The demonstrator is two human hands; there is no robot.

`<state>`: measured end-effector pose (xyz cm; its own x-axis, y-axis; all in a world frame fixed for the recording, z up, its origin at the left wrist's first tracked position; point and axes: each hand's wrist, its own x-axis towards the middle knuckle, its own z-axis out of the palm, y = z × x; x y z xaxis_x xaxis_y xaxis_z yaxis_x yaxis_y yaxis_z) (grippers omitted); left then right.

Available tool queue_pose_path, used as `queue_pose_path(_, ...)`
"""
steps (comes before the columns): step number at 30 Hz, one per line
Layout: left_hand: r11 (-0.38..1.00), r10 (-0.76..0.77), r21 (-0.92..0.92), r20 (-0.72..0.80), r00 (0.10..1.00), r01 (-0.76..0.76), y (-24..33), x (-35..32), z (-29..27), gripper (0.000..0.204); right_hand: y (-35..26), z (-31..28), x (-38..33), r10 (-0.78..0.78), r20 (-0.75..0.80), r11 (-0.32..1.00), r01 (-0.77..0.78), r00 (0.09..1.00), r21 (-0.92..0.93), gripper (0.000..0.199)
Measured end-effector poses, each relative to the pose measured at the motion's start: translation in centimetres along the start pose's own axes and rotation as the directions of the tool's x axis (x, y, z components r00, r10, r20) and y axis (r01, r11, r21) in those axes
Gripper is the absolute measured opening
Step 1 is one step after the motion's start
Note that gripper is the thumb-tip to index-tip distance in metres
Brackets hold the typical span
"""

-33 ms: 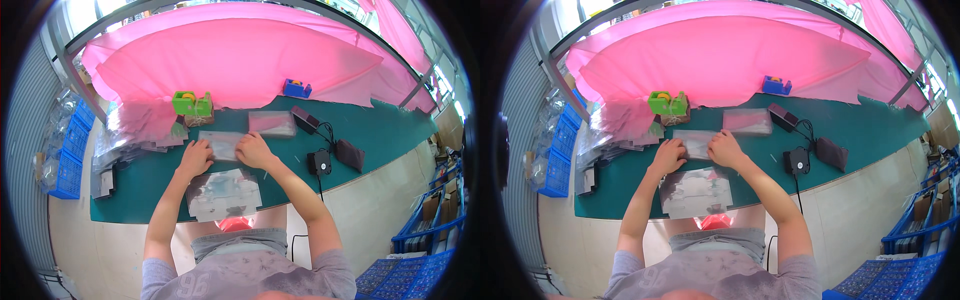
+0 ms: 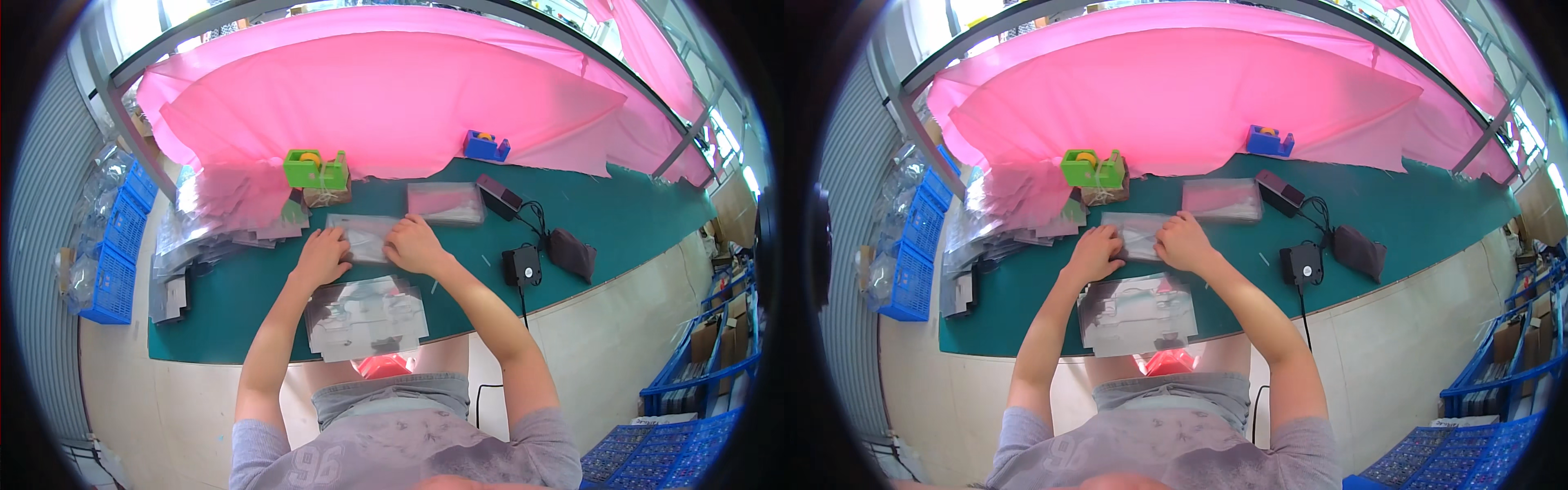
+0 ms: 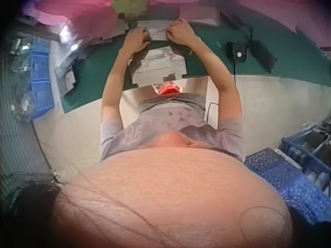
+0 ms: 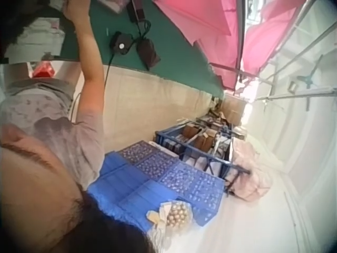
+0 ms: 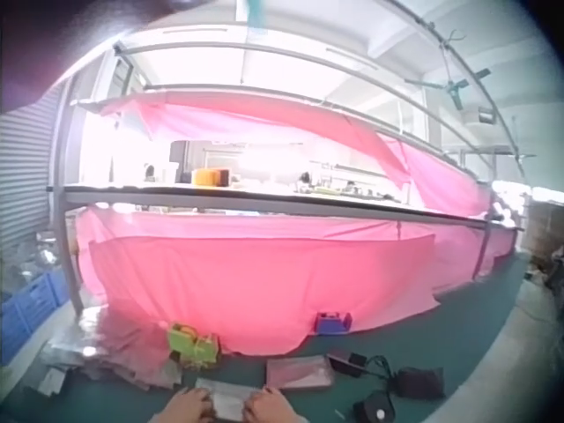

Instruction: Packing small electronic components or parts into individual plastic bags at a workstation.

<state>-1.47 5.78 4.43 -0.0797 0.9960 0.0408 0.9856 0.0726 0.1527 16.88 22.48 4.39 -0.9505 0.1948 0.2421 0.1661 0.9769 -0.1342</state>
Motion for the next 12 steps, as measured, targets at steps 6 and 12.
queue_pose_path(6,0.997,0.077,0.049,-0.339,0.938,-0.064,1.2,-0.9,1.2,0.037,-0.9,-7.5,1.2,-0.056,-0.225,0.940,0.127,0.973,0.315,0.026)
queue_pose_path(12,0.940,-0.183,-0.341,-0.422,0.888,0.032,5.3,-4.7,-4.3,0.037,-11.3,-26.2,-3.5,-0.066,-0.633,0.424,0.596,0.771,0.682,0.098)
